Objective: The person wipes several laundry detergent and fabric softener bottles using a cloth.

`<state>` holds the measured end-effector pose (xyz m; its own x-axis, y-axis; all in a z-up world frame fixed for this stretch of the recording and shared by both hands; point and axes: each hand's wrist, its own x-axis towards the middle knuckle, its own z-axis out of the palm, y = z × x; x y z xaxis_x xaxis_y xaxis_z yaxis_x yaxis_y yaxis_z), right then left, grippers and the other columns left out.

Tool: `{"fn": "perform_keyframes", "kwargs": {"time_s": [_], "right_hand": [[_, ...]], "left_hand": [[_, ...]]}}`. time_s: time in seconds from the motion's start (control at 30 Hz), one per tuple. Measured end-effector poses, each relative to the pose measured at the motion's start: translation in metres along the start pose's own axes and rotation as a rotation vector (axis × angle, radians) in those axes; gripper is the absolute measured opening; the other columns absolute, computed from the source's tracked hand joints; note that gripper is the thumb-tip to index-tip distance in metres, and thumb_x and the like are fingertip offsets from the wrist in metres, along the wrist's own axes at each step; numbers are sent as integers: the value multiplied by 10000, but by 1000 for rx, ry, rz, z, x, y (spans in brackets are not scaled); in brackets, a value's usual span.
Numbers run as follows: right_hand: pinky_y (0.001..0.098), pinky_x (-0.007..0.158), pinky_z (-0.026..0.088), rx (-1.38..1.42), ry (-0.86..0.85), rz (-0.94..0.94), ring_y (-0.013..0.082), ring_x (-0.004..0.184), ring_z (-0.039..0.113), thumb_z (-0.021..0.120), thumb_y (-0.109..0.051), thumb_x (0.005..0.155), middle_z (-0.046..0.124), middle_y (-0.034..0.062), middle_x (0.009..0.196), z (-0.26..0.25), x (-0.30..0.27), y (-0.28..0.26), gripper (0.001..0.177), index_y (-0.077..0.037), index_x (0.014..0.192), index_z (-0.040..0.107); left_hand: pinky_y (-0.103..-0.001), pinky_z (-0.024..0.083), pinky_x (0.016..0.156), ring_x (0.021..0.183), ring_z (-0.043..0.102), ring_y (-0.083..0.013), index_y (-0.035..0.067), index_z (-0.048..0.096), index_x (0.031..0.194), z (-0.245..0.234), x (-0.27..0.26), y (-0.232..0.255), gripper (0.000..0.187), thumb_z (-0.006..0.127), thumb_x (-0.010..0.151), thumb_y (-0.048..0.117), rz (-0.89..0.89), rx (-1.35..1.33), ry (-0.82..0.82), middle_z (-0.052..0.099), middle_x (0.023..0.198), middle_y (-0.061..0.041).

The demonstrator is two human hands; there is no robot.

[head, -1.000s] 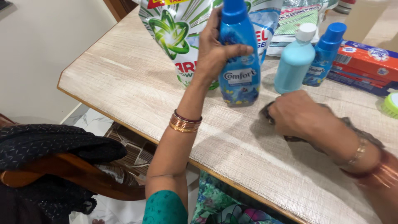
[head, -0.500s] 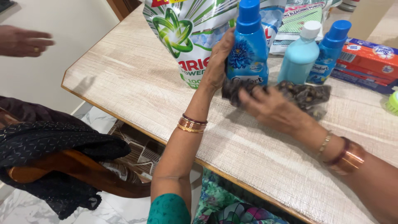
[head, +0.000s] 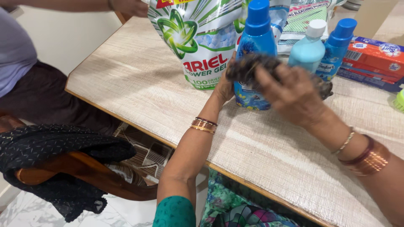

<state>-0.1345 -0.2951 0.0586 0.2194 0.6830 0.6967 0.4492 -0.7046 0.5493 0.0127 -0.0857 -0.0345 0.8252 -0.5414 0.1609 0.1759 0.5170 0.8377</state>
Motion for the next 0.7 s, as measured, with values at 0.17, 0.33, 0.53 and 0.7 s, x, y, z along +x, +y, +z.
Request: {"fn": "perform_keyframes", "kwargs": {"time_s": [0.17, 0.33, 0.53, 0.7], "right_hand": [[341, 797, 493, -27, -383, -533, 235, 1060, 524, 653, -260, 813, 572, 94, 1331, -5, 2, -38, 406, -45, 1141, 757], [368, 860, 480, -21, -233, -249, 240, 1116, 526, 674, -258, 892, 603, 72, 1363, -7, 7, -23, 301, -98, 1124, 781], [399, 866, 459, -37, -51, -53, 277, 1139, 532, 701, -299, 954, 601, 62, 1434, -9, 4, -3, 192, -160, 1029, 811], [338, 804, 446, 2, -251, -343, 205, 1080, 558, 688, -238, 848, 608, 93, 1377, 5, -5, -29, 369, -103, 1168, 814]], "left_hand": [[-561, 520, 1023, 1272, 585, -405, 93, 399, 1525, -1, -1, -8, 835, 370, 979, 724, 74, 24, -90, 551, 1434, -265], [-489, 513, 1111, 1343, 554, -341, 164, 382, 1543, -2, -6, -8, 806, 351, 968, 728, -5, -131, -149, 496, 1513, -186], [-460, 496, 1154, 1379, 534, -307, 127, 380, 1581, -8, -5, -14, 764, 355, 1049, 674, 88, 33, -146, 496, 1534, -200], [-494, 522, 1042, 1264, 610, -346, 133, 335, 1548, -15, 0, -17, 824, 347, 963, 713, 38, -32, -200, 547, 1442, -215]]}}
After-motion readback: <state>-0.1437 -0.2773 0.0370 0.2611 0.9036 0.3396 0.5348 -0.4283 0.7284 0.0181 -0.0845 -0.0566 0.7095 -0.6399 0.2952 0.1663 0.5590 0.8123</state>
